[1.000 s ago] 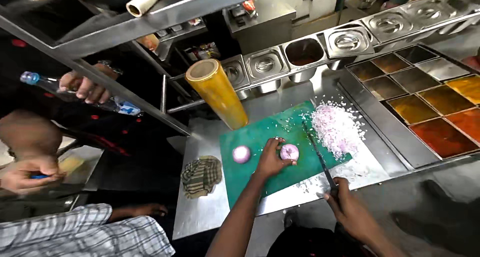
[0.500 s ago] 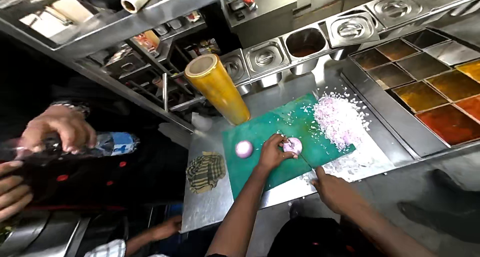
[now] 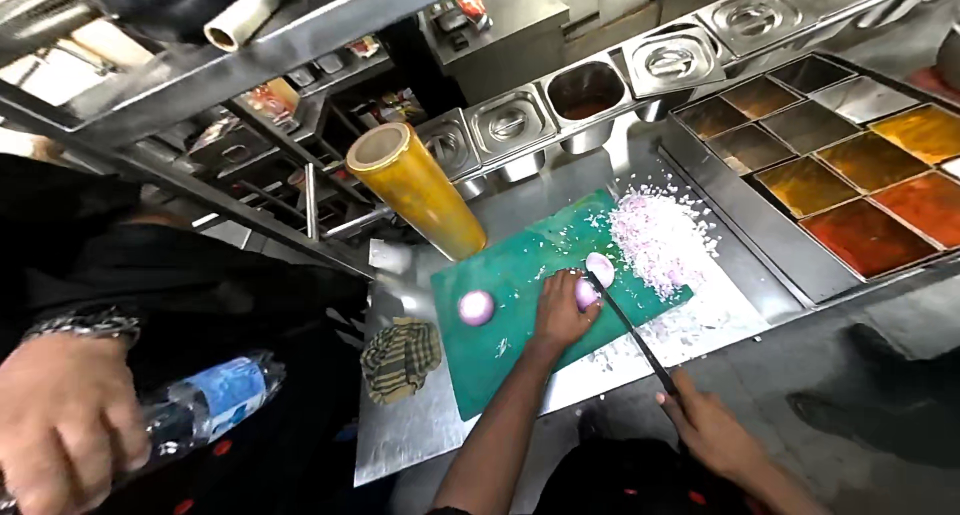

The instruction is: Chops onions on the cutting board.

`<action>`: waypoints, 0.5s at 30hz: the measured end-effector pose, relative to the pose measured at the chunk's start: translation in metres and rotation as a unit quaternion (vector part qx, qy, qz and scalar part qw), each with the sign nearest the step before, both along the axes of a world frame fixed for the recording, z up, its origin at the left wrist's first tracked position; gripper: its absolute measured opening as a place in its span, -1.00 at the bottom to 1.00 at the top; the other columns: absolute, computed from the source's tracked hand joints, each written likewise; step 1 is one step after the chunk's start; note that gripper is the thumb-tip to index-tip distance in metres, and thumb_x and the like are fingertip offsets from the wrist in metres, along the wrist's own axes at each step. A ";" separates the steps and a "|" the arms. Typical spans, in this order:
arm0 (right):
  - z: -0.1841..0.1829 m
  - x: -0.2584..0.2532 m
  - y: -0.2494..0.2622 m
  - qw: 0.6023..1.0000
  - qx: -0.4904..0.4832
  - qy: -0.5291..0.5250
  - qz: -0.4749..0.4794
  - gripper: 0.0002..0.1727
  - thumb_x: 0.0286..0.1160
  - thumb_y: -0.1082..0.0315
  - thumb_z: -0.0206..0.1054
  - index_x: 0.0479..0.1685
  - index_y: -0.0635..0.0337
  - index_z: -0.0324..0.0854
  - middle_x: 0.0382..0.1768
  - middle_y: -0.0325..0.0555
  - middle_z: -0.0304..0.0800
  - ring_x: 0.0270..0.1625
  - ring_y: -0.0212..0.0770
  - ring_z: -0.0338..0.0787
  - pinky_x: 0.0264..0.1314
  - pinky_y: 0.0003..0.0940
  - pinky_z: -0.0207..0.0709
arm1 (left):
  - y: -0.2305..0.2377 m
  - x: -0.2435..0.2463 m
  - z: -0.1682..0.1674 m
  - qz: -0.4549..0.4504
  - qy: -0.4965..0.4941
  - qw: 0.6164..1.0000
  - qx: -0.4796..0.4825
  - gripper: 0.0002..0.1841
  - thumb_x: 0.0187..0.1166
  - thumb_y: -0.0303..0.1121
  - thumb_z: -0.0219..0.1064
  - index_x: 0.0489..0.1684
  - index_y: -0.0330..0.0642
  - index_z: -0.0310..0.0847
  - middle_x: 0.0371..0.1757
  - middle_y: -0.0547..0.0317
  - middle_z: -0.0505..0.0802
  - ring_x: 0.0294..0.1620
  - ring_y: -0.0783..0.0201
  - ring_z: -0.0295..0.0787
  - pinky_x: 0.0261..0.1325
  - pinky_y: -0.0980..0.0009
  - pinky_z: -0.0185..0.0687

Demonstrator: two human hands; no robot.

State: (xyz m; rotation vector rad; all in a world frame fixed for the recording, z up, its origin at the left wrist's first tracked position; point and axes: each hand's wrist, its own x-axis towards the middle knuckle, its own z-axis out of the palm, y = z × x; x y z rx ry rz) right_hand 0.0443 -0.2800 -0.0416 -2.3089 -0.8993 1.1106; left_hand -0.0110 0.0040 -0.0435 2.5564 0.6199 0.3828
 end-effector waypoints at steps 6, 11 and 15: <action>0.011 0.000 0.004 0.994 -0.052 -0.093 0.032 -0.37 0.78 -0.23 -0.03 0.46 0.11 0.37 -0.23 0.14 0.81 -0.12 0.25 0.87 -0.06 0.24 0.69 | 0.022 -0.007 0.030 -0.033 0.025 0.991 -0.127 -0.44 0.30 -0.10 0.69 0.23 -0.19 0.70 0.28 -0.04 0.74 0.24 0.08 0.73 0.32 0.07 0.71; 0.028 0.005 0.031 0.985 -0.052 -0.151 0.062 -0.44 0.83 -0.18 -0.05 0.31 0.15 0.44 -0.24 0.16 0.80 -0.11 0.27 0.87 -0.08 0.23 0.70 | 0.033 0.002 0.043 -0.078 0.091 0.983 -0.138 -0.53 0.31 -0.19 0.71 0.12 -0.22 0.77 0.16 -0.02 0.82 0.16 0.14 0.79 0.33 0.13 0.71; 0.036 0.015 0.060 0.979 -0.064 -0.172 0.088 -0.53 0.85 -0.10 -0.03 0.23 0.13 0.46 -0.27 0.10 0.78 -0.11 0.21 0.87 -0.09 0.16 0.69 | 0.038 0.008 0.044 -0.102 0.090 0.983 -0.125 -0.52 0.25 -0.16 0.75 0.05 -0.21 0.78 0.09 0.02 0.84 0.09 0.17 0.80 0.29 0.15 0.70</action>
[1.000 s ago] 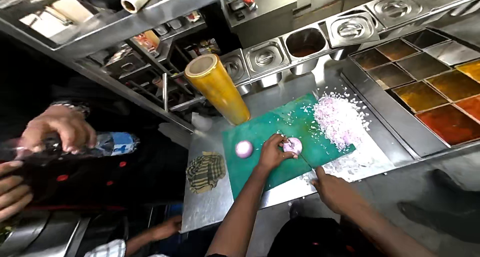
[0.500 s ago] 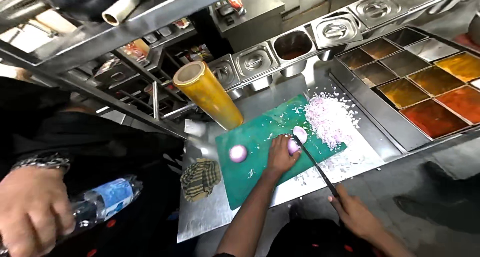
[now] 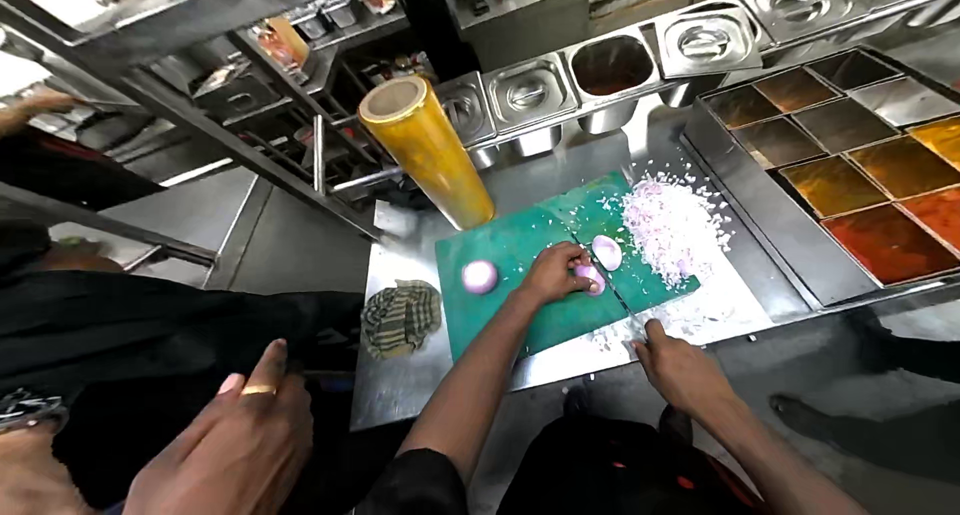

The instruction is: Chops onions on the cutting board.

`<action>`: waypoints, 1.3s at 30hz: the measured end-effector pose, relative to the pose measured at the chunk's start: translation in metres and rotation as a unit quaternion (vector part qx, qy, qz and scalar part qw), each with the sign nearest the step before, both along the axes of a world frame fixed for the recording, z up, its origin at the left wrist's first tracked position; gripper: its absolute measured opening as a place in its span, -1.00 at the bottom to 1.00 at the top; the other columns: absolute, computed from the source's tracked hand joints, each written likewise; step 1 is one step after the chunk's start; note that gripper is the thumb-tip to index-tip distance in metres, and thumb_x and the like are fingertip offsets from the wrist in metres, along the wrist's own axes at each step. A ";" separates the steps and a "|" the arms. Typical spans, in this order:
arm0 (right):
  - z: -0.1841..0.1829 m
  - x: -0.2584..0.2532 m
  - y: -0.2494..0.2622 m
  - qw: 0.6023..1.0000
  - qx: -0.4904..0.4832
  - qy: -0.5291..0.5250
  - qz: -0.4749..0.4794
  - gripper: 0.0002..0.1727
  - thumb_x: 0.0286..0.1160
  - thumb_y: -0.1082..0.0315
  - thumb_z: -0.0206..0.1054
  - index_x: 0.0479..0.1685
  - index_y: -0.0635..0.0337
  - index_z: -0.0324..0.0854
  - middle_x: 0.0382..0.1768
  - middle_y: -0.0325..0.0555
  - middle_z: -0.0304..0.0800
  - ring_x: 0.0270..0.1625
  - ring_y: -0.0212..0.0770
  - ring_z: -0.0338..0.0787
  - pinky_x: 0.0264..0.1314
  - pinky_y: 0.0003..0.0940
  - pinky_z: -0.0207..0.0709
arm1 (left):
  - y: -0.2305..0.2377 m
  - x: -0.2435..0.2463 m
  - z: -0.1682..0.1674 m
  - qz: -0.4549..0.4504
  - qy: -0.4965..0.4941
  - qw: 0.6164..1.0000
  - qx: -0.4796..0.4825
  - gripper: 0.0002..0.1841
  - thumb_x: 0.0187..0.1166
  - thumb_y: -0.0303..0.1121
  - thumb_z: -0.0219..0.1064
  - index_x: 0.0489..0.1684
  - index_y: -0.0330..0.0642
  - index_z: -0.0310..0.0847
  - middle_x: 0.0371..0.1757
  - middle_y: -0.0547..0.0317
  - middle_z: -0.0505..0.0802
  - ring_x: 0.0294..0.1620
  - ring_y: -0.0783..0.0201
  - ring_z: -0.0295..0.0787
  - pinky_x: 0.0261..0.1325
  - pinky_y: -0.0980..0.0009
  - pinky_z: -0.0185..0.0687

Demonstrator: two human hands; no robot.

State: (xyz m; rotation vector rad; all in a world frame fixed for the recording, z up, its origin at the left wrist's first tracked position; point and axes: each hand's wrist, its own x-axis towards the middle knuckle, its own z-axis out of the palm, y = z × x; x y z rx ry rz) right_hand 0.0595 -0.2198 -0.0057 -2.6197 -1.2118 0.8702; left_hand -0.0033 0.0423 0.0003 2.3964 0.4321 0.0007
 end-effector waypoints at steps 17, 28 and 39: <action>-0.016 -0.017 -0.022 0.999 -0.027 0.023 -0.021 -0.52 0.84 -0.04 0.00 0.39 0.16 0.41 -0.32 0.09 0.80 -0.18 0.19 0.89 -0.11 0.17 0.72 | 0.000 -0.001 0.000 -0.007 -0.021 1.000 0.004 -0.54 0.26 -0.16 0.73 0.03 -0.22 0.79 0.05 0.02 0.84 0.10 0.13 0.79 0.28 0.11 0.70; -0.021 -0.017 -0.024 0.999 -0.020 0.025 -0.018 -0.52 0.83 -0.03 0.01 0.39 0.17 0.43 -0.32 0.10 0.80 -0.19 0.19 0.89 -0.10 0.16 0.72 | 0.000 -0.002 -0.003 -0.009 -0.034 0.999 0.010 -0.55 0.25 -0.13 0.73 0.00 -0.20 0.79 0.04 0.03 0.85 0.08 0.13 0.81 0.23 0.07 0.72; -0.016 -0.019 -0.025 0.999 -0.022 0.035 -0.026 -0.49 0.82 -0.01 0.03 0.45 0.20 0.41 -0.29 0.13 0.82 -0.17 0.22 0.89 -0.09 0.19 0.72 | 0.004 -0.004 -0.006 -0.011 -0.067 0.998 0.016 -0.54 0.25 -0.11 0.72 -0.01 -0.23 0.80 0.00 0.03 0.86 0.05 0.13 0.83 0.21 0.08 0.74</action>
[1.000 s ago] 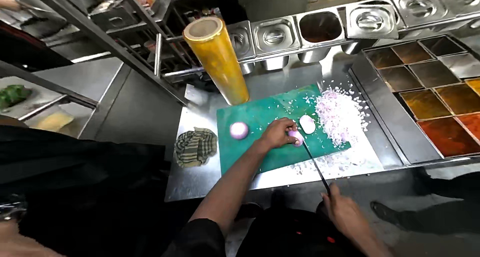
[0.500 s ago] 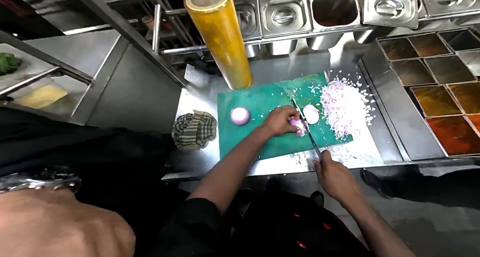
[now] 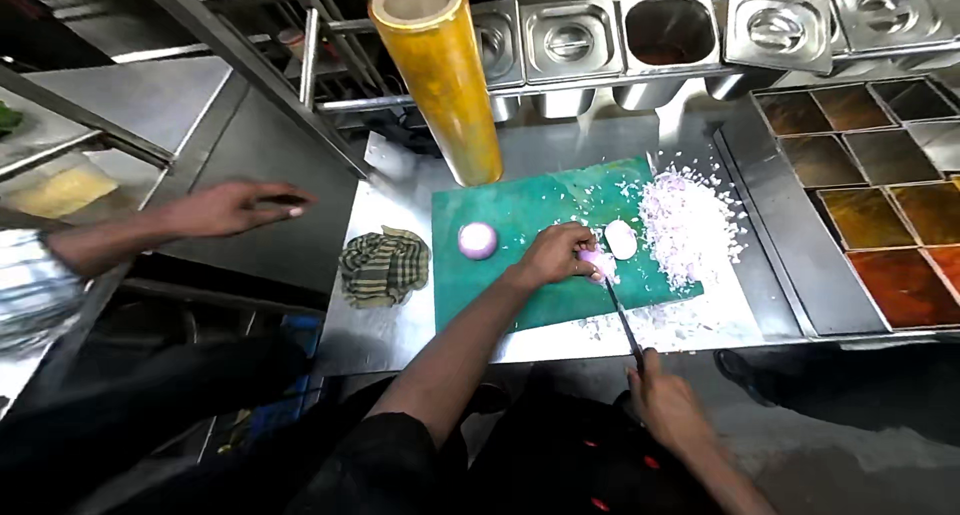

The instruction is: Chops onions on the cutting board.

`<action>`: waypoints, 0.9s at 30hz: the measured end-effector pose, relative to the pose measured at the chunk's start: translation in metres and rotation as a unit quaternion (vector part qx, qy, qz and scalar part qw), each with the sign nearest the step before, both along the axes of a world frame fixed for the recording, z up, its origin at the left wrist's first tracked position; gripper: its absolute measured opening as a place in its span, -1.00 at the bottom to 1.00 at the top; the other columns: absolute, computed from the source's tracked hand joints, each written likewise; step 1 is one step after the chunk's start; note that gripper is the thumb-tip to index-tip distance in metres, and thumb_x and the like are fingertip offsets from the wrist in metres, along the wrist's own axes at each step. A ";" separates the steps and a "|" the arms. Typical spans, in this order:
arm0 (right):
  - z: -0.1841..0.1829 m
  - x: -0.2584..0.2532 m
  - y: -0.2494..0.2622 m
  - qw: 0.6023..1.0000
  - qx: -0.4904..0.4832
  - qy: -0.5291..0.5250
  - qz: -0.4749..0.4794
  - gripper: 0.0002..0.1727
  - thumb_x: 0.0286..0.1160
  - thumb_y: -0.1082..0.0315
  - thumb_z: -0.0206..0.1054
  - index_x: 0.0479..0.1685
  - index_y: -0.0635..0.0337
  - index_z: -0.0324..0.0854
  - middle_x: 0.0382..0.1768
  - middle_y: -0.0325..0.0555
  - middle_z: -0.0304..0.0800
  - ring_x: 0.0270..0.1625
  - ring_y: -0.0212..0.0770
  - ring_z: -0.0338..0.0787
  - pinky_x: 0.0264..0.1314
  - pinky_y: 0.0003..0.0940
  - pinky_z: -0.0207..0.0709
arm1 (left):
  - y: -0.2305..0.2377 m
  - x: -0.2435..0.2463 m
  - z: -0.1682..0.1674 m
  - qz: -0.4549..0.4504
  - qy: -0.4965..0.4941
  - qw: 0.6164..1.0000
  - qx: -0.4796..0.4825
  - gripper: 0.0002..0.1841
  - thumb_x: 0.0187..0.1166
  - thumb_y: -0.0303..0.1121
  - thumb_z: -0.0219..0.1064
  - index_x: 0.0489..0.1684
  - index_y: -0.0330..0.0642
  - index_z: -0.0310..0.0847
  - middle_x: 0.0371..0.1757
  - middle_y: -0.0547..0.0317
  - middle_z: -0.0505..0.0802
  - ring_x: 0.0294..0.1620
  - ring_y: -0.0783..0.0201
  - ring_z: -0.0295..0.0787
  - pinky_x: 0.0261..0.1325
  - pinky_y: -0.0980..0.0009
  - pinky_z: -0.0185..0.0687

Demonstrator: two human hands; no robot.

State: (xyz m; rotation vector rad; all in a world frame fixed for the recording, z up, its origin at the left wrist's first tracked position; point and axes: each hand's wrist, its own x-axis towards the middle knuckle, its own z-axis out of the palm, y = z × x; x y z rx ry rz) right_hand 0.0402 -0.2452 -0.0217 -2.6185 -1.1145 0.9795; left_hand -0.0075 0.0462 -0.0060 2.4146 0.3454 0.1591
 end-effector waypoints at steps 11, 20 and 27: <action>0.007 -0.004 0.004 1.000 -0.011 -0.003 0.016 -0.53 0.84 -0.01 0.01 0.39 0.19 0.42 -0.31 0.10 0.80 -0.17 0.19 0.89 -0.07 0.14 0.71 | -0.003 -0.007 -0.007 0.011 -0.040 0.999 -0.004 -0.52 0.19 -0.11 0.76 -0.09 -0.25 0.80 -0.06 0.03 0.87 -0.02 0.16 0.84 0.13 0.13 0.78; 0.029 0.008 0.020 0.997 0.021 -0.061 0.042 -0.63 0.82 0.01 0.06 0.14 0.15 0.45 -0.48 -0.01 0.71 -0.32 0.12 0.85 -0.25 0.09 0.68 | -0.003 -0.009 -0.013 0.015 -0.075 0.997 -0.008 -0.52 0.19 -0.12 0.76 -0.09 -0.29 0.80 -0.06 0.01 0.88 -0.01 0.14 0.85 0.14 0.10 0.78; 0.000 -0.010 -0.001 1.000 -0.014 0.001 0.014 -0.50 0.84 -0.01 0.00 0.42 0.22 0.40 -0.31 0.10 0.80 -0.19 0.17 0.88 -0.09 0.14 0.72 | 0.000 -0.007 -0.016 0.007 -0.086 0.996 0.003 -0.54 0.18 -0.10 0.76 -0.13 -0.25 0.80 -0.09 0.04 0.87 -0.03 0.16 0.84 0.12 0.11 0.76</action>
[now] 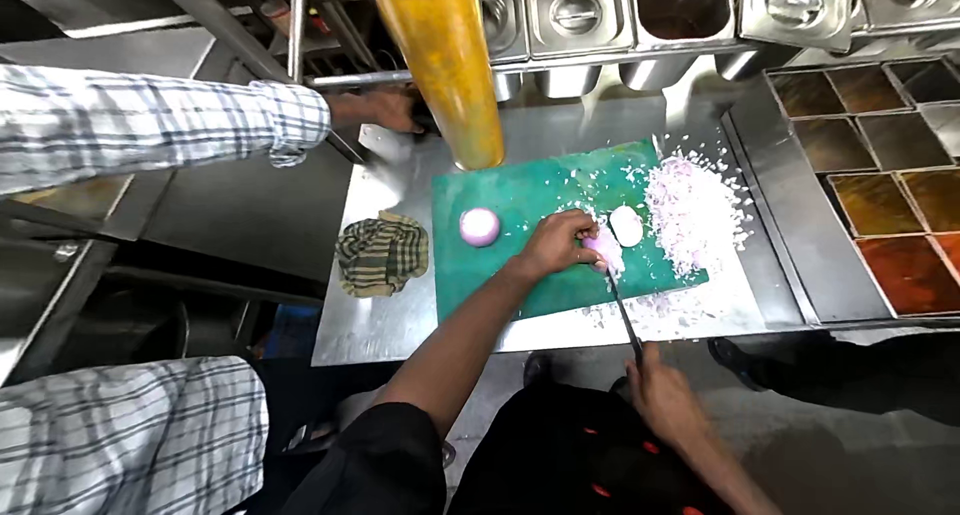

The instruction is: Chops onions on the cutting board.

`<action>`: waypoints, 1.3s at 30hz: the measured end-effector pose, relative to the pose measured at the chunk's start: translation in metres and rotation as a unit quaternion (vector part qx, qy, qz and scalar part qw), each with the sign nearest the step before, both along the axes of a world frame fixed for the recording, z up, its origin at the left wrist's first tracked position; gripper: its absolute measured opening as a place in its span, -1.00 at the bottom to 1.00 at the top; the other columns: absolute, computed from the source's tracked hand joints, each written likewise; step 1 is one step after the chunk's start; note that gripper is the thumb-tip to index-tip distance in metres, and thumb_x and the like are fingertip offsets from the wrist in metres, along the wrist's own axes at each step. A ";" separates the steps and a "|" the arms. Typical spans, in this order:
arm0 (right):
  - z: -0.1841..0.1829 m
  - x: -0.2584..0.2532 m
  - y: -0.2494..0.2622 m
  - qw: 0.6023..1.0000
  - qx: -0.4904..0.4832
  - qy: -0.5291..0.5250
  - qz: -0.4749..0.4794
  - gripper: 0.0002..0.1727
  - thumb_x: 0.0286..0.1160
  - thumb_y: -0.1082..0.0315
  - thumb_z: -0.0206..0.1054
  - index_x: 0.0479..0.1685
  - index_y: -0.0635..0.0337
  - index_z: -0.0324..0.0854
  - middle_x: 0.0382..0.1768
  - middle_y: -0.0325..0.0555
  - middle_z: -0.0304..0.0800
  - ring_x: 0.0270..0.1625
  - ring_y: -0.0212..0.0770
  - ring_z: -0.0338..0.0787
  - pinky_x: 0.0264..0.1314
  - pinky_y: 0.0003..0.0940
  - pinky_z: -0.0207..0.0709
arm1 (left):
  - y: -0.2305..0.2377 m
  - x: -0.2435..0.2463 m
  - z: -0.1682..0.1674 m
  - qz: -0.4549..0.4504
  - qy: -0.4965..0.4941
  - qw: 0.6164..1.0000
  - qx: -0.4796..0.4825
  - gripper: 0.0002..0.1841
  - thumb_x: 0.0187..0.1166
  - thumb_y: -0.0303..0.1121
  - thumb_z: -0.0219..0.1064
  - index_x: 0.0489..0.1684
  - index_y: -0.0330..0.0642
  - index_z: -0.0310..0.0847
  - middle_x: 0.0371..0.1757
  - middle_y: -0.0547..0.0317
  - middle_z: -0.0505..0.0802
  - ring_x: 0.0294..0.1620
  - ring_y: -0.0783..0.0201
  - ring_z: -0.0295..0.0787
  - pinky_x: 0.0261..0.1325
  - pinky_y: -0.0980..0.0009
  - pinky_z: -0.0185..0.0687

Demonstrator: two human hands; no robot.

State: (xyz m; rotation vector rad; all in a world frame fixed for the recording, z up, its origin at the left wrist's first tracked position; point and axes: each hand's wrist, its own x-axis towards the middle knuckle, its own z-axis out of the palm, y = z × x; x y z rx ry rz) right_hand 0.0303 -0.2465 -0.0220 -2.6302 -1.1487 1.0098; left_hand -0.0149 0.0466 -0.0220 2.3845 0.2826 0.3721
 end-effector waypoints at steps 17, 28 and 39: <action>0.025 0.008 0.028 0.995 0.039 -0.087 0.020 -0.65 0.80 0.03 0.10 0.09 0.15 0.43 -0.54 -0.04 0.67 -0.41 0.10 0.82 -0.35 0.07 0.66 | -0.002 -0.004 -0.008 0.005 -0.036 0.999 0.002 -0.52 0.18 -0.07 0.76 -0.15 -0.27 0.80 -0.12 0.04 0.87 -0.07 0.18 0.85 0.07 0.15 0.79; 0.016 -0.009 -0.005 0.996 0.054 -0.072 -0.009 -0.62 0.79 0.04 0.10 0.13 0.20 0.48 -0.55 0.01 0.70 -0.41 0.14 0.84 -0.34 0.12 0.69 | -0.004 -0.007 -0.014 0.000 -0.061 0.998 -0.022 -0.57 0.19 -0.15 0.76 -0.15 -0.28 0.80 -0.09 0.03 0.88 -0.07 0.20 0.86 0.04 0.21 0.82; 0.020 0.000 0.016 0.993 0.061 -0.101 0.014 -0.67 0.78 0.06 0.15 0.05 0.18 0.45 -0.60 -0.04 0.64 -0.48 0.09 0.79 -0.42 0.08 0.64 | -0.002 -0.006 -0.015 0.002 -0.082 0.997 0.002 -0.54 0.19 -0.11 0.75 -0.16 -0.29 0.81 -0.12 0.02 0.88 -0.09 0.17 0.86 0.05 0.16 0.80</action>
